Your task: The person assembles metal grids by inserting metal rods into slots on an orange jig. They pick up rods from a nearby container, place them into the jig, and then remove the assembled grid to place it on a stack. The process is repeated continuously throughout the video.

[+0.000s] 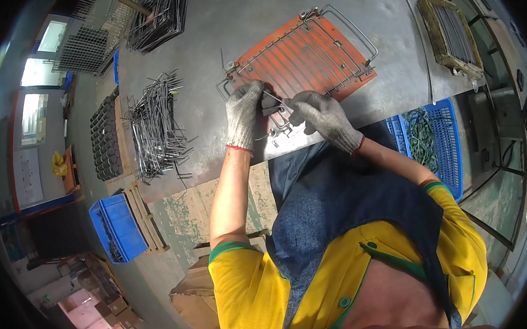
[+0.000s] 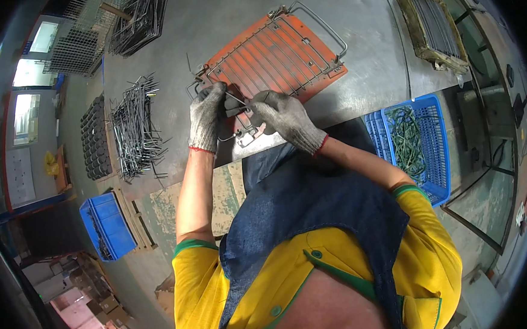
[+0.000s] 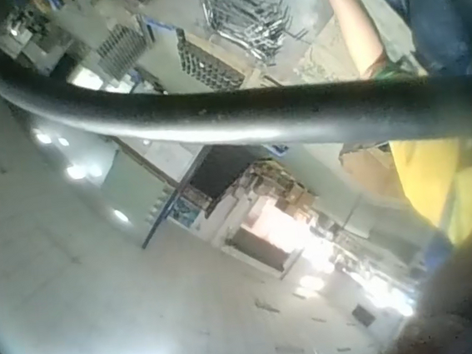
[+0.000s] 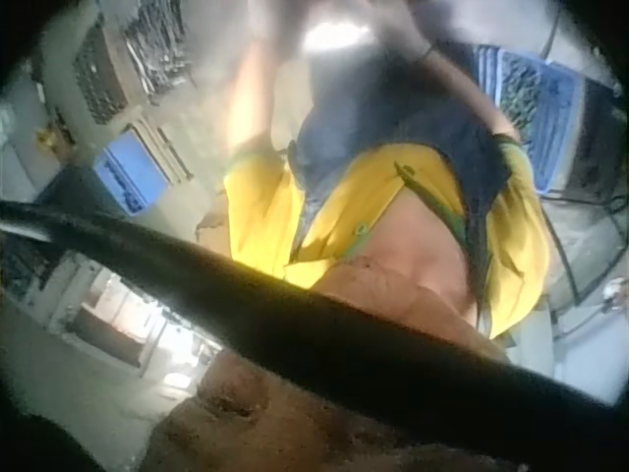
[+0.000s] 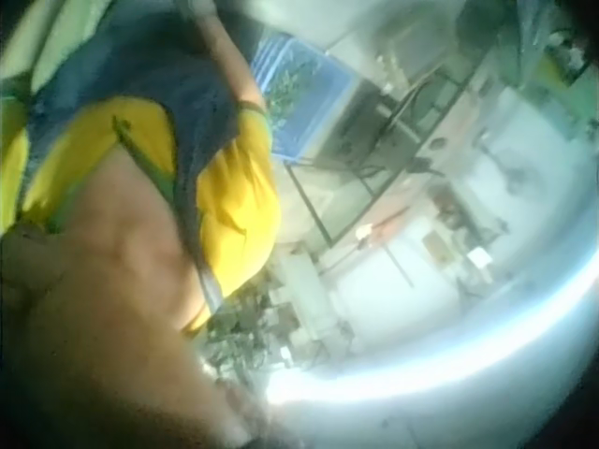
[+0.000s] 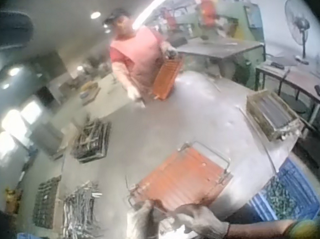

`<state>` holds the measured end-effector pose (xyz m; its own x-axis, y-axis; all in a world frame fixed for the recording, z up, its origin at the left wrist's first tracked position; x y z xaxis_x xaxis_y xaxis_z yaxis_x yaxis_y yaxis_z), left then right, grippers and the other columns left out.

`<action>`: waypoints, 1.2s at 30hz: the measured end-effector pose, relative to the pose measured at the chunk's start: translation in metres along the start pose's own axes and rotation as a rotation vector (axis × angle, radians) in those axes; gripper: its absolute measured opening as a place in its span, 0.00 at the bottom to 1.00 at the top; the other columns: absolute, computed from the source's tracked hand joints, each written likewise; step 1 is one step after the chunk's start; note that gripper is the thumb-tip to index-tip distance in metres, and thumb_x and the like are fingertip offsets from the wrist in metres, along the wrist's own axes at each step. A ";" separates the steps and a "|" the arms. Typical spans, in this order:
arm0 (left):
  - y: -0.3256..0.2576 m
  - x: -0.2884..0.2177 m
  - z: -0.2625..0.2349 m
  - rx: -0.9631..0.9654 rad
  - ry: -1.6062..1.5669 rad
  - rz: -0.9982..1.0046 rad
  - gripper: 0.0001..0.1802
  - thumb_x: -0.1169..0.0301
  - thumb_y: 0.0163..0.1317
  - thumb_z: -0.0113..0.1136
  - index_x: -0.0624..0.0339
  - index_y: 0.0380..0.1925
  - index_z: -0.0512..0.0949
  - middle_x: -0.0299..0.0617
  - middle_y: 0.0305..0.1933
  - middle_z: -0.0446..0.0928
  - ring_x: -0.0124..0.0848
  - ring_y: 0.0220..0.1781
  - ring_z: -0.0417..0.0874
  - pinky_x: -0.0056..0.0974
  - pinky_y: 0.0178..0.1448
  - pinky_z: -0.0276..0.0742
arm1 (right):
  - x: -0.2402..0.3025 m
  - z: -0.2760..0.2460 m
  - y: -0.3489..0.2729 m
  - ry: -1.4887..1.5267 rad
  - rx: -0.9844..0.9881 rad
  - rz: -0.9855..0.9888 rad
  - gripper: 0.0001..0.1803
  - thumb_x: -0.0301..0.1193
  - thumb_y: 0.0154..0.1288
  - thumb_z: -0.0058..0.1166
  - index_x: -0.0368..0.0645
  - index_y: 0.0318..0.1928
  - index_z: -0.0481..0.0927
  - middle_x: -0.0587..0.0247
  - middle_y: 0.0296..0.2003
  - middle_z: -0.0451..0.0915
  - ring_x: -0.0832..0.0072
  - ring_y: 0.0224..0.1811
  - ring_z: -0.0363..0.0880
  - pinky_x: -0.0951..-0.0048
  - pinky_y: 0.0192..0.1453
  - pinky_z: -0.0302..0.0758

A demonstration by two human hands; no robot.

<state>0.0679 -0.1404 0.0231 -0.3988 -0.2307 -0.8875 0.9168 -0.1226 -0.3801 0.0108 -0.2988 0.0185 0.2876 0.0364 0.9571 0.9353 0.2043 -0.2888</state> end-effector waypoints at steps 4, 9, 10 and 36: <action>-0.011 -0.046 0.007 -0.280 1.247 0.421 0.11 0.64 0.63 0.60 0.61 0.34 0.79 0.49 0.32 0.80 0.46 0.33 0.81 0.46 0.39 0.77 | 0.001 0.019 0.007 -0.589 0.038 -0.348 0.15 0.35 0.72 0.48 0.43 0.53 0.77 0.64 0.46 0.82 0.75 0.42 0.83 0.72 0.38 0.82; -0.015 -0.040 0.030 -0.217 1.657 0.926 0.15 0.58 0.62 0.58 0.54 0.42 0.80 0.44 0.42 0.80 0.43 0.48 0.78 0.49 0.55 0.68 | -0.009 0.043 0.006 -1.137 0.005 -0.678 0.15 0.38 0.66 0.49 0.46 0.48 0.78 0.63 0.44 0.81 0.69 0.47 0.82 0.62 0.43 0.82; -0.020 -0.040 0.035 -0.225 1.737 1.001 0.15 0.58 0.62 0.57 0.52 0.45 0.80 0.43 0.45 0.80 0.42 0.51 0.77 0.50 0.57 0.65 | -0.009 0.041 0.007 -1.093 0.032 -0.595 0.14 0.38 0.65 0.49 0.46 0.46 0.78 0.63 0.43 0.81 0.69 0.46 0.83 0.61 0.42 0.82; -0.018 -0.029 0.031 -0.070 1.742 0.805 0.20 0.60 0.63 0.56 0.58 0.51 0.78 0.48 0.58 0.75 0.47 0.60 0.72 0.53 0.67 0.62 | 0.005 0.050 0.018 -0.959 0.216 -0.630 0.19 0.47 0.70 0.47 0.48 0.48 0.80 0.58 0.37 0.84 0.57 0.36 0.84 0.59 0.40 0.80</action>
<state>0.0619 -0.1614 0.0635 0.4748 0.8782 -0.0580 0.8635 -0.4521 0.2234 0.0190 -0.2463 0.0193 -0.5748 0.5744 0.5828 0.7761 0.6085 0.1658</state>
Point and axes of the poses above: each hand's wrist, its own y-axis towards the middle knuckle, its own z-axis out of the palm, x = y × z, the point moved 9 cm from there along y, towards the middle knuckle
